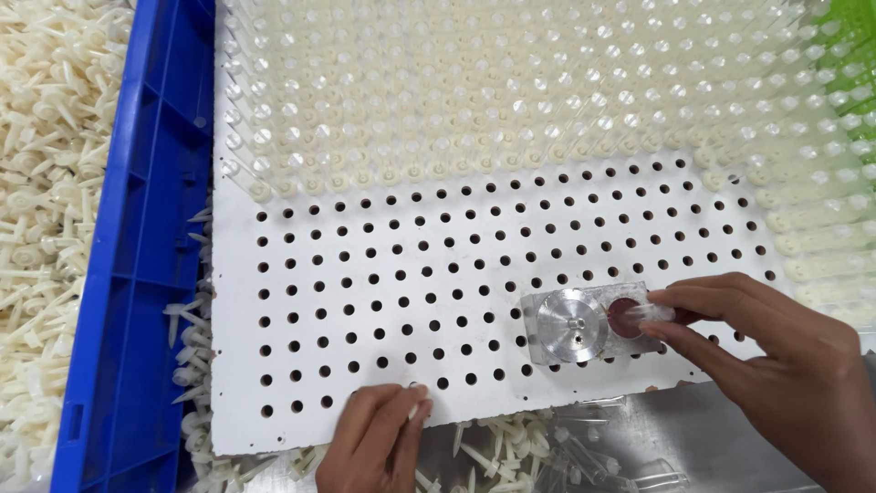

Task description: The person repeatedly picks up white cotton tips and clear plastic tubes, inserts the cotton tips into the tubes, and places the assembled swabs into a white perforated tray. The process is continuous and repetitive throughout the clip.

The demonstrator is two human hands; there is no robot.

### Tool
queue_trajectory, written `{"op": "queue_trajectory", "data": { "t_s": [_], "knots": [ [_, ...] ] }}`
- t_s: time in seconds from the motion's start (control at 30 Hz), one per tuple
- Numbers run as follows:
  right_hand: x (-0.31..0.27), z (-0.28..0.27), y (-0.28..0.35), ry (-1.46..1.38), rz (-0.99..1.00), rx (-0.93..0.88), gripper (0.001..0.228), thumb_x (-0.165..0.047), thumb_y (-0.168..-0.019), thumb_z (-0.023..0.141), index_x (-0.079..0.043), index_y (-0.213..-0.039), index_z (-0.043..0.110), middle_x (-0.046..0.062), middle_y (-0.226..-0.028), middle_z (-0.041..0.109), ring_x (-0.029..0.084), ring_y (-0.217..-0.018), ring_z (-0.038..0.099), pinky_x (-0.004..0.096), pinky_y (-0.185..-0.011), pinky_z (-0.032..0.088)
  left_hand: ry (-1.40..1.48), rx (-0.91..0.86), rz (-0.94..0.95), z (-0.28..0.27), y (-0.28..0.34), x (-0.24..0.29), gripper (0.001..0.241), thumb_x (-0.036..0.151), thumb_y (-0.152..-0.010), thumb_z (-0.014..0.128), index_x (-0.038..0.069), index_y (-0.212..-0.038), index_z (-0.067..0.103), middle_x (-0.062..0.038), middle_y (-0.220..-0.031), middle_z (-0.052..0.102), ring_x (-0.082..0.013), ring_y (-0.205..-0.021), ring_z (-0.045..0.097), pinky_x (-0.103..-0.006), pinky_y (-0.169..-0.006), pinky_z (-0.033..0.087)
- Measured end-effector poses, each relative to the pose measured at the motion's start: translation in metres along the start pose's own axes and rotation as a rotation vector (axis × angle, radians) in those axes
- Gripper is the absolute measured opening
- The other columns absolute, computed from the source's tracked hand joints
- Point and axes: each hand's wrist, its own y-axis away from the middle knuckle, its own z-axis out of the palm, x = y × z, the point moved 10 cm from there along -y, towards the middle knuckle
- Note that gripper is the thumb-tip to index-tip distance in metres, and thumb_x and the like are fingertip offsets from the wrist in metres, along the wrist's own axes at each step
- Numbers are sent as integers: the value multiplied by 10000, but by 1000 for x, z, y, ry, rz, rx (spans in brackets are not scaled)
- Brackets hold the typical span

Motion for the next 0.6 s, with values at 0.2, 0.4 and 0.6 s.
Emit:
{"op": "queue_trajectory", "data": {
  "t_s": [0.2, 0.4, 0.6],
  "knots": [
    [51, 36, 56, -305, 14, -137, 302, -99, -828, 816, -66, -1125, 768, 76, -1028, 806, 171, -924, 795, 311, -802, 675, 802, -193, -186, 57, 51, -18, 104, -16, -833, 801, -9, -934, 826, -157, -925, 802, -235, -814, 840, -334, -640, 709],
    [28, 76, 104, -959, 122, -206, 262, 50, -817, 791, 76, -1076, 759, 242, -1026, 765, 315, -972, 825, 425, -772, 693, 1377, -413, -408, 108, 82, -8, 135, -20, -926, 750, -54, -1052, 784, -200, -918, 758, -237, -844, 794, -357, -751, 686],
    [73, 107, 140, -1015, 416, -143, 245, 162, -778, 797, 125, -1006, 717, 311, -1045, 721, 381, -977, 824, 495, -802, 676, 1142, -285, -100, 85, 83, 7, 167, -44, -937, 754, -28, -1103, 772, -176, -934, 774, -227, -871, 782, -329, -741, 673]
  ]
}}
